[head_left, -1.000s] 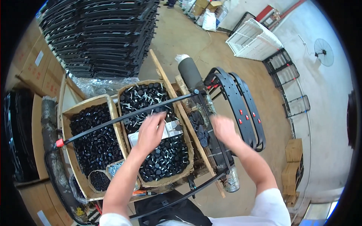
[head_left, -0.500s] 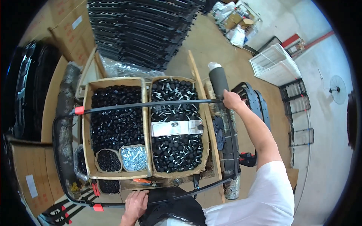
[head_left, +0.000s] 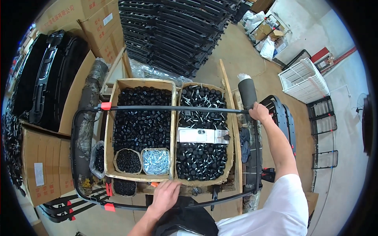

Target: Assembling and organizing parts for fitness equipment in a manufacturing facility.

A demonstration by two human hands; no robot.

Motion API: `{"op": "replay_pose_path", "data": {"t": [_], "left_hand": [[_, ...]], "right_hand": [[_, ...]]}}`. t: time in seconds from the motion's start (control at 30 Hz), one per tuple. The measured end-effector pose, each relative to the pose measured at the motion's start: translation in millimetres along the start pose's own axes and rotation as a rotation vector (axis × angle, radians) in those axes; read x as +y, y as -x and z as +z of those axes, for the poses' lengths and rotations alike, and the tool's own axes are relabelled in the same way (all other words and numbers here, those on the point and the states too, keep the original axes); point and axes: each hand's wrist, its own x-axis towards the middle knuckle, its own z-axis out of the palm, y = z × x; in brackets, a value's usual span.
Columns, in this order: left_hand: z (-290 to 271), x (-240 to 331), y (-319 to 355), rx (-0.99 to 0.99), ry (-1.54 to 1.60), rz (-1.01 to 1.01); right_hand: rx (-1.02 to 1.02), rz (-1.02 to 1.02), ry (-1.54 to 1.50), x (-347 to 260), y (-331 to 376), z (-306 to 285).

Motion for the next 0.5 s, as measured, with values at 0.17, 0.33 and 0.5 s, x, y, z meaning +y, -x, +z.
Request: {"op": "replay_pose_path", "data": {"t": [0.17,0.33,0.5], "left_hand": [[66,-25,-131,0.020,-0.050,0.254],[128,-75,-245,0.008,-0.386,0.247],[181,-83,-312,-0.229,-0.591,0.120]], "right_hand": [[-0.316,0.207,-0.166,-2,-10,7],[-0.200,-0.061,-0.033,-2,-10,1],[-0.269,0.126,-0.038,24,-10,26]]}}
